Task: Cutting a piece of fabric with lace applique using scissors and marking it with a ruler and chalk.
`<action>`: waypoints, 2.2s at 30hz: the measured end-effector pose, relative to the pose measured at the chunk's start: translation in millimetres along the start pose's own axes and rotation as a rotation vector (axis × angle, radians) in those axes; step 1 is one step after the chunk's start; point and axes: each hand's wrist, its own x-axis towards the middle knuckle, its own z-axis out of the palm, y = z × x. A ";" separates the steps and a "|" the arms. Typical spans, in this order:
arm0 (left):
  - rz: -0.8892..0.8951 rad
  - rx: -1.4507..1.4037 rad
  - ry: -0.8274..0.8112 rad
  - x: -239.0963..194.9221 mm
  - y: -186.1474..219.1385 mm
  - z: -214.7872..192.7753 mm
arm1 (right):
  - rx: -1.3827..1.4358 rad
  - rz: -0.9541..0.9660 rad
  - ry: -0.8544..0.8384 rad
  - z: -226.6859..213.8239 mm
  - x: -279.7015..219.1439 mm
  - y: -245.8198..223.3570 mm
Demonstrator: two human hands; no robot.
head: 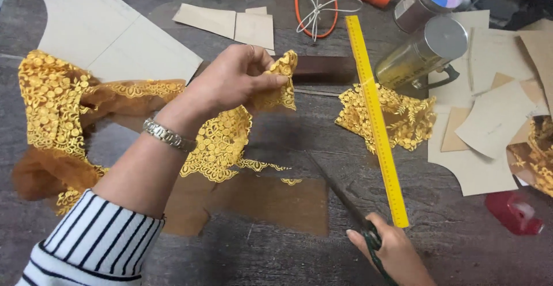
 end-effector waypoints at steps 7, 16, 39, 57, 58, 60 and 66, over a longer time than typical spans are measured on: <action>-0.048 0.219 0.041 5.6 0.5 6.6 | -0.298 -0.166 -0.015 13.9 -3.4 -6.4; 0.468 0.506 -0.297 50.4 -80.3 37.6 | -0.183 0.057 -0.074 15.1 -20.8 -4.9; 0.418 0.966 -0.322 98.5 -154.7 54.3 | 0.118 0.258 -0.183 37.8 -50.6 46.7; 0.227 0.667 -0.440 63.3 53.1 379.8 | 0.267 0.462 0.151 84.8 -27.8 169.9; 0.216 0.669 -0.422 57.9 38.0 389.6 | 0.257 0.445 0.147 90.5 -21.6 181.8; 0.567 0.601 -0.127 52.0 9.3 405.1 | 0.359 0.353 0.440 98.0 -4.1 201.8; 0.789 0.373 0.019 -13.0 -48.7 319.3 | 0.297 0.095 0.534 35.6 37.3 203.9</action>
